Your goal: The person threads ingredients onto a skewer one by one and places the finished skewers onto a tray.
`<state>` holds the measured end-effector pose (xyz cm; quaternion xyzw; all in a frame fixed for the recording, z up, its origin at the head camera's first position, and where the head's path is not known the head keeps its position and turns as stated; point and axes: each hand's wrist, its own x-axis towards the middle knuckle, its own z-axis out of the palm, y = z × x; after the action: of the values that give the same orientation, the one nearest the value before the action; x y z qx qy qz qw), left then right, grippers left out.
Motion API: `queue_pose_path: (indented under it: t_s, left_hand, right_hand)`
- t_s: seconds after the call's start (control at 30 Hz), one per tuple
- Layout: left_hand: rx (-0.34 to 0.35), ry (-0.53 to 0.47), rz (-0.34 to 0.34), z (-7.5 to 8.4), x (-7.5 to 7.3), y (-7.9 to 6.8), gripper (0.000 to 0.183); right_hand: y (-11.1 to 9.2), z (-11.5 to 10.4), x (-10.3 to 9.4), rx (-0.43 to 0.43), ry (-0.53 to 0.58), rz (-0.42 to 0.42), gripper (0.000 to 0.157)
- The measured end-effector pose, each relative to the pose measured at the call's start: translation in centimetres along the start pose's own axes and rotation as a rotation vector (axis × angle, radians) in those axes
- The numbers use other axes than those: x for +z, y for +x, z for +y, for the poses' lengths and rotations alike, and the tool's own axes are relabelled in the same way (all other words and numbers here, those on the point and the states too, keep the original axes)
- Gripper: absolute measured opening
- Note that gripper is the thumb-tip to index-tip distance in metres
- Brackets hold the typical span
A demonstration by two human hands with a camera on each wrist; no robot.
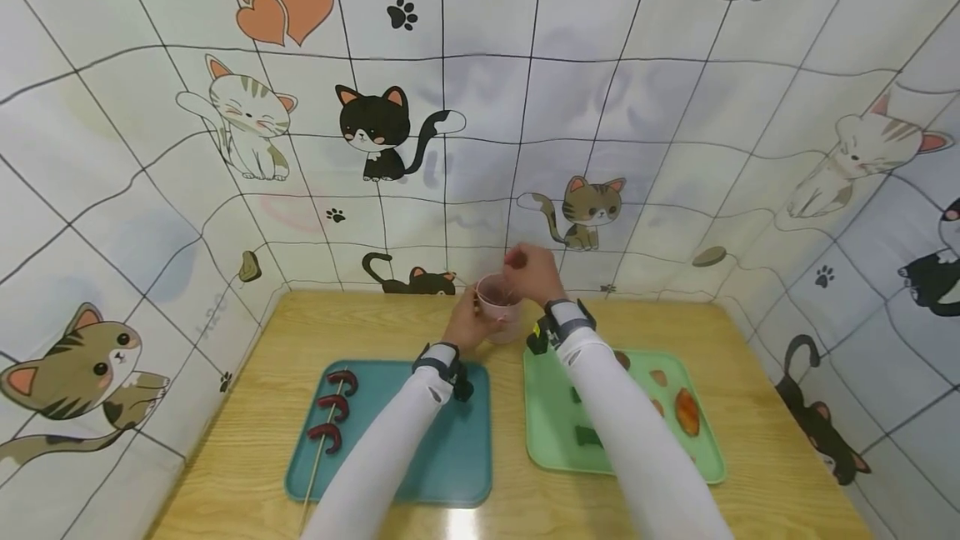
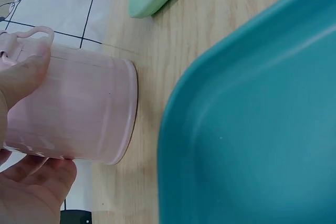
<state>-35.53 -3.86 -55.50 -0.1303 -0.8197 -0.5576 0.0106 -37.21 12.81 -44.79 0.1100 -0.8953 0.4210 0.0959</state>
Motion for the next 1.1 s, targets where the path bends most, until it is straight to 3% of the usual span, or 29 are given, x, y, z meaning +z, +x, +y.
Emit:
queue_pose_path:
  t_s: [0.37, 0.5, 0.6, 0.73, 0.87, 1.1]
  left_hand:
    - [-0.032, -0.042, -0.025, 1.1, -0.7, -0.9, 0.087]
    - [-0.114, -0.016, -0.015, 1.5, -1.6, -2.0, 0.092]
    - [-0.182, -0.024, -0.016, 1.9, -2.5, -3.4, 0.094]
    - [-0.201, -0.104, -0.016, 2.3, -3.4, -5.6, 0.094]
    - [-0.19, -0.154, -0.007, 2.4, -4.0, -8.3, 0.089]
    - [-0.127, -0.184, -0.015, 3.2, -4.2, -12.6, 0.06]
  right_hand:
    - [-1.3, -1.5, -4.4, -0.038, 0.178, 0.102, 0.015]
    - [-2.3, -2.2, -6.0, -0.057, 0.229, 0.125, 0.016]
    - [-3.5, -2.6, -7.2, -0.043, 0.267, 0.142, 0.018]
    - [-5.9, -2.6, -8.3, -0.007, 0.379, 0.148, 0.022]
    - [-8.6, -2.0, -8.6, 0.051, 0.515, 0.137, 0.024]
    - [-13.0, -0.7, -7.3, 0.14, 0.671, 0.093, 0.025]
